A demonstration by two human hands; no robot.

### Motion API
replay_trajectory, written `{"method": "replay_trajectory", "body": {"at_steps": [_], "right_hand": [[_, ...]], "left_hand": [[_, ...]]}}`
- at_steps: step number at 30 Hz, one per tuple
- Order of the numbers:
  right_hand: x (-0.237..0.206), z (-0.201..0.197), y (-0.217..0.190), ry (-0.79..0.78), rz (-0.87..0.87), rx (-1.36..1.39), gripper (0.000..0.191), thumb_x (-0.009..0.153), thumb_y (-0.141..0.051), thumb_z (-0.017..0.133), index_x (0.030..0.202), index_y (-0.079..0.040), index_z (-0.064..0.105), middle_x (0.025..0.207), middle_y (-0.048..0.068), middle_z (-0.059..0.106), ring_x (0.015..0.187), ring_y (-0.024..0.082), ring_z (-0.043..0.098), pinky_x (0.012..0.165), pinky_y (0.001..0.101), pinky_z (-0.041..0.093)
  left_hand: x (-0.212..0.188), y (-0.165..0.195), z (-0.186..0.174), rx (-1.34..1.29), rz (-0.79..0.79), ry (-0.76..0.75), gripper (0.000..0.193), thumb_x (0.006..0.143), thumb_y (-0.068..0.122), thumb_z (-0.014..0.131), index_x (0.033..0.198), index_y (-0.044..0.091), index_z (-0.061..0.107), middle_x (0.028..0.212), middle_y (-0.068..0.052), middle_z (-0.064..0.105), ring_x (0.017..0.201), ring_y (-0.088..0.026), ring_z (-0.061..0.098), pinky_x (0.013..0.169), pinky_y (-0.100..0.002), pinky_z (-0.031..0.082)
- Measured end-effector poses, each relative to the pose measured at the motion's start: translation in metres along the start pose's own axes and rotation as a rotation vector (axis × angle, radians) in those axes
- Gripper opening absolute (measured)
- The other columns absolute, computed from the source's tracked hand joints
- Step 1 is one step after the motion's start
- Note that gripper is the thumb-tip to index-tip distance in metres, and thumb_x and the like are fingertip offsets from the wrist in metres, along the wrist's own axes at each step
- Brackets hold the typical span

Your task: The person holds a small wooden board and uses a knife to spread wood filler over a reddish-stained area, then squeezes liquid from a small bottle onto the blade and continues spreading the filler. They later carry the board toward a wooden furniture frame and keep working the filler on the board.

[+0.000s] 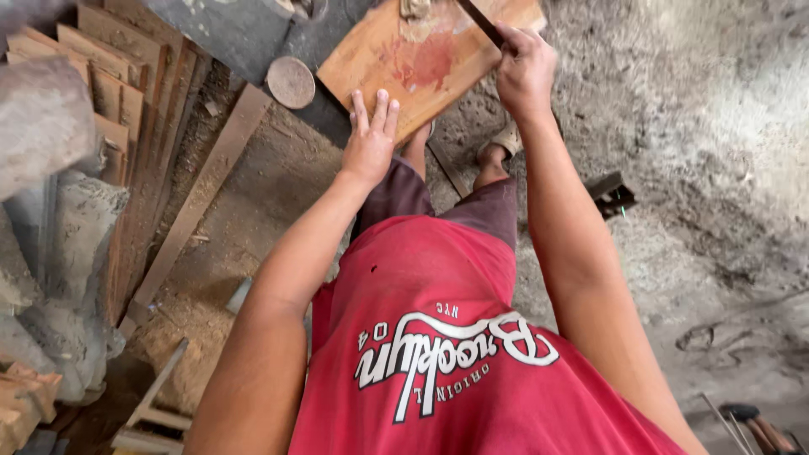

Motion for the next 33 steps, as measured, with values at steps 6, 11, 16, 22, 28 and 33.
{"method": "replay_trajectory", "body": {"at_steps": [6, 11, 16, 22, 28, 33], "right_hand": [[-0.002, -0.001, 0.001, -0.032, -0.041, 0.015, 0.027, 0.095, 0.003, 0.060, 0.116, -0.003, 0.077, 0.098, 0.018, 0.072, 0.091, 0.038, 0.069, 0.081, 0.0446, 0.055], [-0.014, 0.009, 0.002, -0.067, 0.007, -0.011, 0.035, 0.098, 0.003, 0.058, 0.128, -0.006, 0.073, 0.105, 0.018, 0.068, 0.095, 0.034, 0.069, 0.084, 0.0434, 0.055], [-0.032, 0.023, -0.011, -0.168, -0.200, -0.398, 0.059, 0.085, 0.008, 0.058, 0.143, 0.003, 0.060, 0.122, 0.019, 0.056, 0.098, 0.035, 0.057, 0.081, 0.0420, 0.054], [-0.040, 0.010, 0.005, -0.231, -0.171, -0.474, 0.058, 0.092, 0.004, 0.063, 0.149, -0.001, 0.057, 0.125, 0.015, 0.054, 0.108, 0.034, 0.057, 0.085, 0.0415, 0.054], [-0.075, -0.038, 0.061, -0.043, 0.344, 0.119, 0.055, 0.085, 0.007, 0.067, 0.140, -0.001, 0.070, 0.105, 0.011, 0.060, 0.098, 0.022, 0.061, 0.090, 0.0330, 0.053], [-0.100, -0.018, 0.085, -0.039, 0.654, 0.605, 0.037, 0.088, 0.004, 0.071, 0.126, 0.002, 0.072, 0.095, 0.003, 0.065, 0.076, 0.012, 0.057, 0.067, 0.0276, 0.048]], "left_hand": [[-0.003, 0.000, 0.001, -0.008, -0.019, 0.023, 0.058, 0.100, 0.007, 0.053, 0.157, -0.001, 0.041, 0.166, -0.023, 0.030, 0.147, -0.063, 0.020, 0.115, -0.065, 0.040], [-0.003, -0.001, 0.001, 0.028, -0.020, 0.015, 0.059, 0.098, 0.008, 0.053, 0.155, 0.000, 0.042, 0.164, -0.023, 0.031, 0.144, -0.064, 0.021, 0.112, -0.064, 0.041], [-0.004, -0.003, 0.006, 0.011, -0.023, 0.001, 0.059, 0.098, 0.006, 0.053, 0.156, 0.000, 0.041, 0.165, -0.023, 0.030, 0.145, -0.064, 0.019, 0.112, -0.065, 0.040], [-0.010, -0.004, 0.009, 0.063, 0.009, -0.043, 0.071, 0.093, 0.008, 0.061, 0.160, -0.001, 0.038, 0.167, -0.024, 0.027, 0.147, -0.064, 0.017, 0.116, -0.063, 0.038], [-0.011, -0.004, 0.010, -0.138, -0.073, -0.143, 0.102, 0.077, 0.034, 0.086, 0.154, -0.007, 0.032, 0.162, -0.029, 0.021, 0.144, -0.066, 0.010, 0.114, -0.069, 0.031], [-0.012, -0.005, 0.016, -0.044, -0.105, -0.099, 0.104, 0.078, 0.036, 0.087, 0.156, -0.005, 0.032, 0.164, -0.029, 0.021, 0.146, -0.064, 0.009, 0.114, -0.071, 0.029]]}}
Point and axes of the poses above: each hand's wrist, its own x-axis towards the middle knuckle, its own z-axis out of the palm, y = z × x, the point moved 4 cm from there along x, towards the middle knuckle
